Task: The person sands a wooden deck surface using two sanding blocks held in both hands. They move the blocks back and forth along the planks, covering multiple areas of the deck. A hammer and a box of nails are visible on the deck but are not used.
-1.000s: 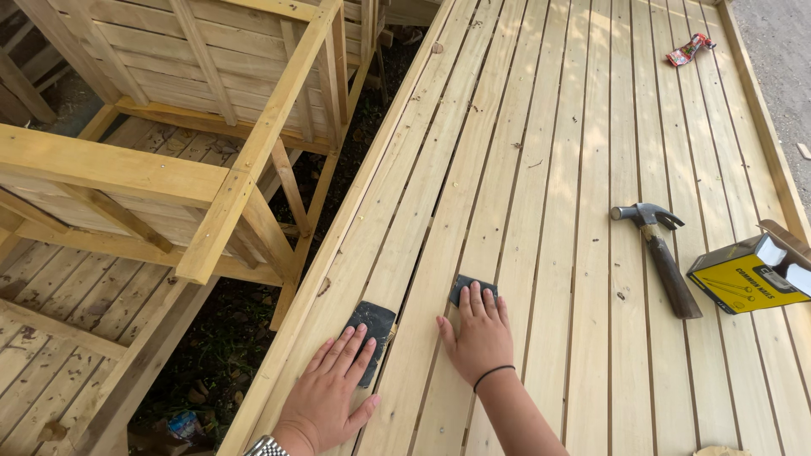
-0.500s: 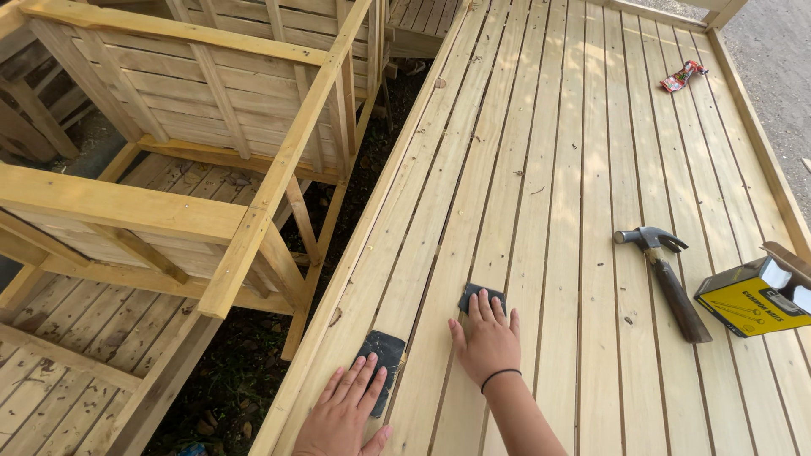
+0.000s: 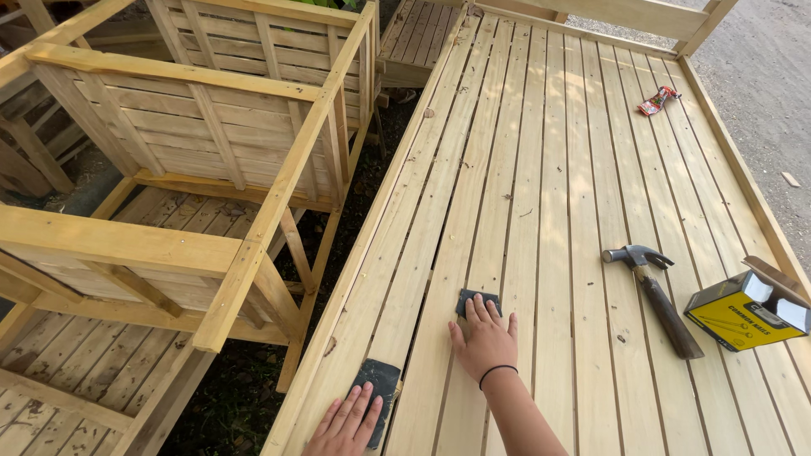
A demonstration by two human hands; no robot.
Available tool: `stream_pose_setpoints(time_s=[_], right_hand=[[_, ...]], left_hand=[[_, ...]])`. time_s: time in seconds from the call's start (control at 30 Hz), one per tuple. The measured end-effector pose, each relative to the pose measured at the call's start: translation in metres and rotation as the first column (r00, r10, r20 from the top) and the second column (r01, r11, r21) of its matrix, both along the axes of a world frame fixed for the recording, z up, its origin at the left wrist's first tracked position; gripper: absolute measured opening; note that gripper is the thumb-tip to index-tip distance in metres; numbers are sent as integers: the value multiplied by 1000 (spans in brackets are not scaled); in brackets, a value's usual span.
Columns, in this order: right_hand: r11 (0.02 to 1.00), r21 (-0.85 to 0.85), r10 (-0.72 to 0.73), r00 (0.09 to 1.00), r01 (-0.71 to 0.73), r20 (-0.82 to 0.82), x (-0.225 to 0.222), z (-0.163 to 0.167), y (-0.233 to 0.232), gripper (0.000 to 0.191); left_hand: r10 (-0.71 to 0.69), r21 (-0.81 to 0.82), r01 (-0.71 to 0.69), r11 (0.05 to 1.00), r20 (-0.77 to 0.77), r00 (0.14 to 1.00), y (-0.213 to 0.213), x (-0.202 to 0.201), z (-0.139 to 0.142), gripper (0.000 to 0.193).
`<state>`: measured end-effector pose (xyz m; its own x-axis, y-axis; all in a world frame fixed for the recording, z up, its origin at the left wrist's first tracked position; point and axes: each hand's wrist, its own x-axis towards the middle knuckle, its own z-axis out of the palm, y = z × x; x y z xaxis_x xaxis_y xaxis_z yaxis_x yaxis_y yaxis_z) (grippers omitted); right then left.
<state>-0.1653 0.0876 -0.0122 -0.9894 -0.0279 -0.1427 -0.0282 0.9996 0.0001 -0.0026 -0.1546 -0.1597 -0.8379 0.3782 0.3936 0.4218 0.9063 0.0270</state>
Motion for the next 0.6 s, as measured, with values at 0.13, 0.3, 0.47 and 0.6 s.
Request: stream_pose_setpoints(time_s=[0.13,0.3,0.47,0.6], right_hand=[[994,109,12,994,-24,110,75,-14,8,72],[993,118,-26,999,24,19,28,-8,12,75],[999,16,-27,999,28,-37,-18,-10,18,72],[997,15,76,997,-76,21,79,-48,5,77]], left_hand=[[-23,45,19,999,78,997,-3,6,8,63],[-59,16,58,998,30,998,-9,11,15,92],[-63,35,64,997,-24,998,-8,10,10,92],[-8,1,8,1000,-140,990,-8,7,4,88]])
